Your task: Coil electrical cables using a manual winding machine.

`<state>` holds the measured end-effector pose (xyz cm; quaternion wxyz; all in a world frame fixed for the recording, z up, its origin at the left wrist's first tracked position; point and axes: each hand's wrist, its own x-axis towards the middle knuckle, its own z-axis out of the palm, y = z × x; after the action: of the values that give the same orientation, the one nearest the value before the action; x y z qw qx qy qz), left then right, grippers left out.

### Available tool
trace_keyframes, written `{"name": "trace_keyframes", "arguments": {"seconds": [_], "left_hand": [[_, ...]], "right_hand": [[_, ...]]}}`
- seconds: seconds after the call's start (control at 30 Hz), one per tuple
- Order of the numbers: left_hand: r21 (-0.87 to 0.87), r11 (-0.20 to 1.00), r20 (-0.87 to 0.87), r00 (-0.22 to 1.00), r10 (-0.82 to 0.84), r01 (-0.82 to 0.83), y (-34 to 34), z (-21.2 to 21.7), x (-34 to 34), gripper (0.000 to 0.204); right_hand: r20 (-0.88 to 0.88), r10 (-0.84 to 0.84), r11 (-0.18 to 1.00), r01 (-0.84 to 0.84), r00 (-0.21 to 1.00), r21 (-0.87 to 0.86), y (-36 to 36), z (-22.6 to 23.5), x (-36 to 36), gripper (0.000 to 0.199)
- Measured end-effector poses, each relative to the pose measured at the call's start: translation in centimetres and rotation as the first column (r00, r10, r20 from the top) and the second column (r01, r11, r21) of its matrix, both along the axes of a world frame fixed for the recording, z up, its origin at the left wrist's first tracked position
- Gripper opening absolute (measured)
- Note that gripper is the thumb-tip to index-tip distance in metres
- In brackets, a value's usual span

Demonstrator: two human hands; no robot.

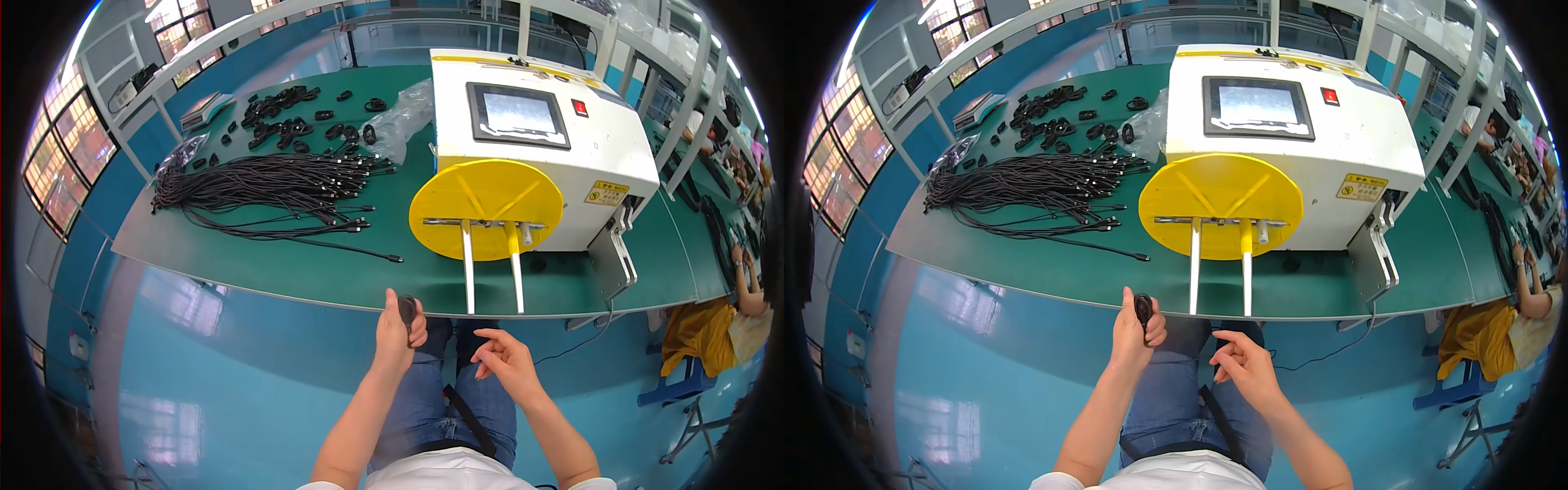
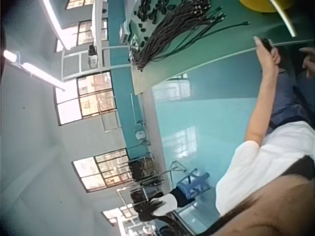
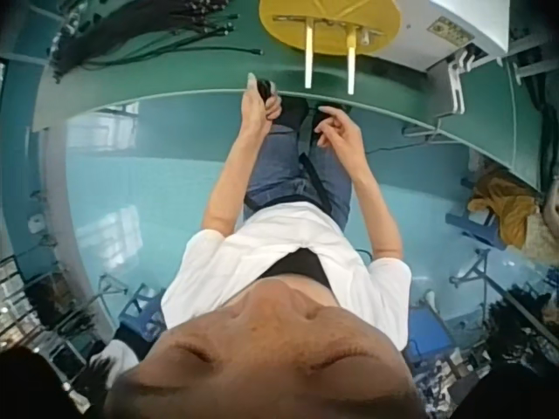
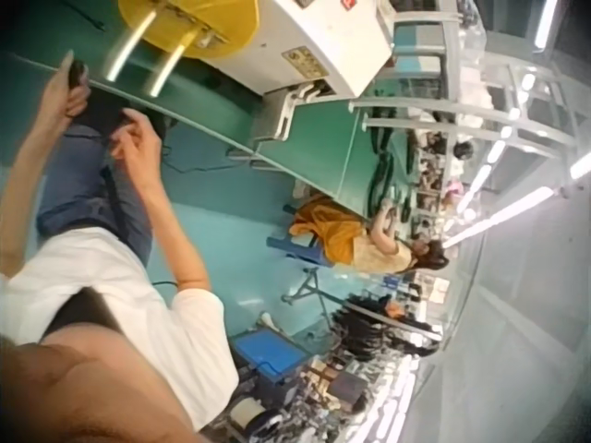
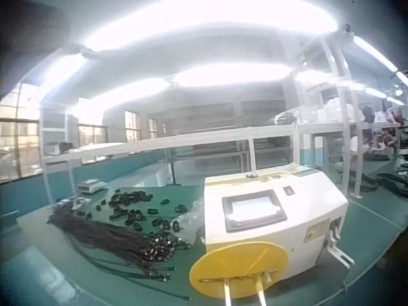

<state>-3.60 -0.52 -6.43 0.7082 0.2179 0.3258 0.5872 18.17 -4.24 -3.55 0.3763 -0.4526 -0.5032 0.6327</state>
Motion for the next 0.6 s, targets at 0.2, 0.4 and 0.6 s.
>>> {"name": "trace_keyframes", "arguments": {"seconds": [0.2, 0.4, 0.6], "left_hand": [[-0.103, 0.994, 0.305, 0.952, 0.008, 0.024, -0.3, 2.3, -0.5, 0.049], [0.053, 0.994, 0.285, 0.952, -0.110, 0.099, -0.2, 0.9, -2.4, 0.043], [0.133, 0.990, -0.085, 0.996, -0.037, 0.048, 1.1, 2.1, -2.9, 0.053]], "right_hand": [[0.012, 0.009, 1.000, -0.009, 1.000, -0.013, 0.7, -0.4, 0.1, 0.033], [0.028, 0.046, 0.999, -0.045, 0.999, -0.030, 1.7, -0.9, -0.3, 0.033], [0.046, 0.066, 0.996, -0.063, 0.997, -0.061, 4.2, -1.3, -0.9, 0.031]]}}
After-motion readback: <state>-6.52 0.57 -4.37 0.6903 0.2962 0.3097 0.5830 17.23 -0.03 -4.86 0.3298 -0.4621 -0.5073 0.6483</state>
